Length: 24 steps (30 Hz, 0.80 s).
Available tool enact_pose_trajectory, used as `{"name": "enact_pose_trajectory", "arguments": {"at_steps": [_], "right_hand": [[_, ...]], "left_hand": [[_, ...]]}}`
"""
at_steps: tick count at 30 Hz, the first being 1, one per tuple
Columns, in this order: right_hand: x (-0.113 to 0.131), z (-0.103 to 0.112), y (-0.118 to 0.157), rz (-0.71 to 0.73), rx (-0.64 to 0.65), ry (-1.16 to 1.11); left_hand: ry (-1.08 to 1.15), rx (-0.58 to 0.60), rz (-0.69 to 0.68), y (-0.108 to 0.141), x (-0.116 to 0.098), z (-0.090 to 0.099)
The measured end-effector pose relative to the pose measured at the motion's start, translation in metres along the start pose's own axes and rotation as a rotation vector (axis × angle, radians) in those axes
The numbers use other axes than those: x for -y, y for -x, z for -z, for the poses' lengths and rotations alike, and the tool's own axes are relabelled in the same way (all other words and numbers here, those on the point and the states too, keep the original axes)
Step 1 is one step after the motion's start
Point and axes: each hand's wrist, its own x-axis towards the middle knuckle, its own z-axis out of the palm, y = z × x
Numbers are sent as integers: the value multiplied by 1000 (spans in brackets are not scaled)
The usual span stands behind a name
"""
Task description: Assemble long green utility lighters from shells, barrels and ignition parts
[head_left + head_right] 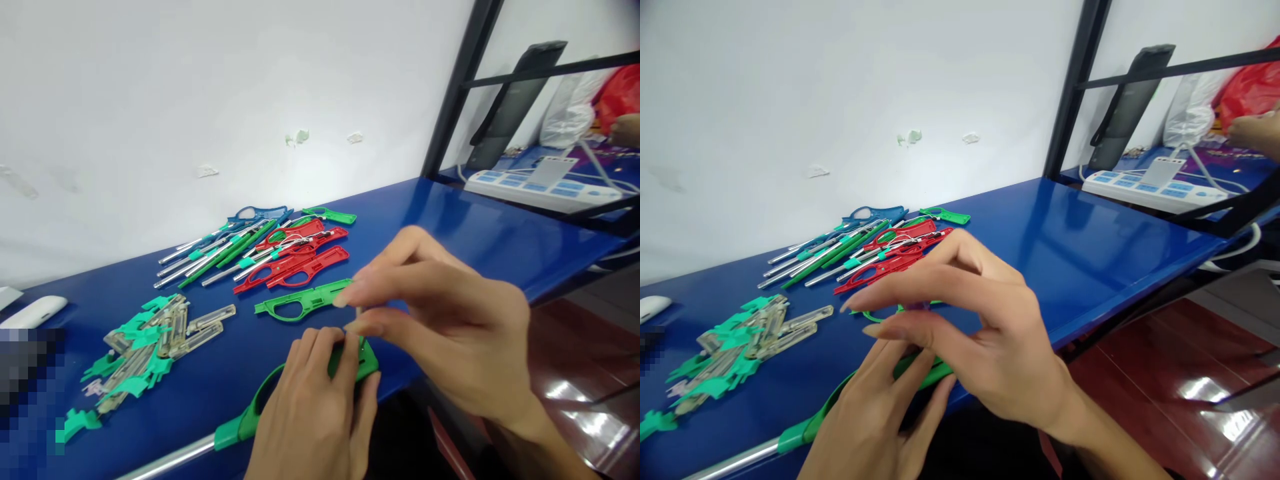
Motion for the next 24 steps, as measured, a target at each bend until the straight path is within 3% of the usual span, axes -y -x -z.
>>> {"name": "enact_pose_trajectory", "arguments": {"at_steps": [3, 10, 19, 24], "right_hand": [[-1, 0, -2, -13, 5, 32], [2, 0, 1, -34, 48, -147], [-3, 4, 4, -46, 162, -154], [0, 0, 5, 12, 99, -78]], "left_hand": [[-11, -3, 2, 2, -1, 0], [-9, -60, -13, 1, -2, 2], [-28, -13, -18, 0, -2, 2], [14, -14, 22, -1, -1, 2]]}}
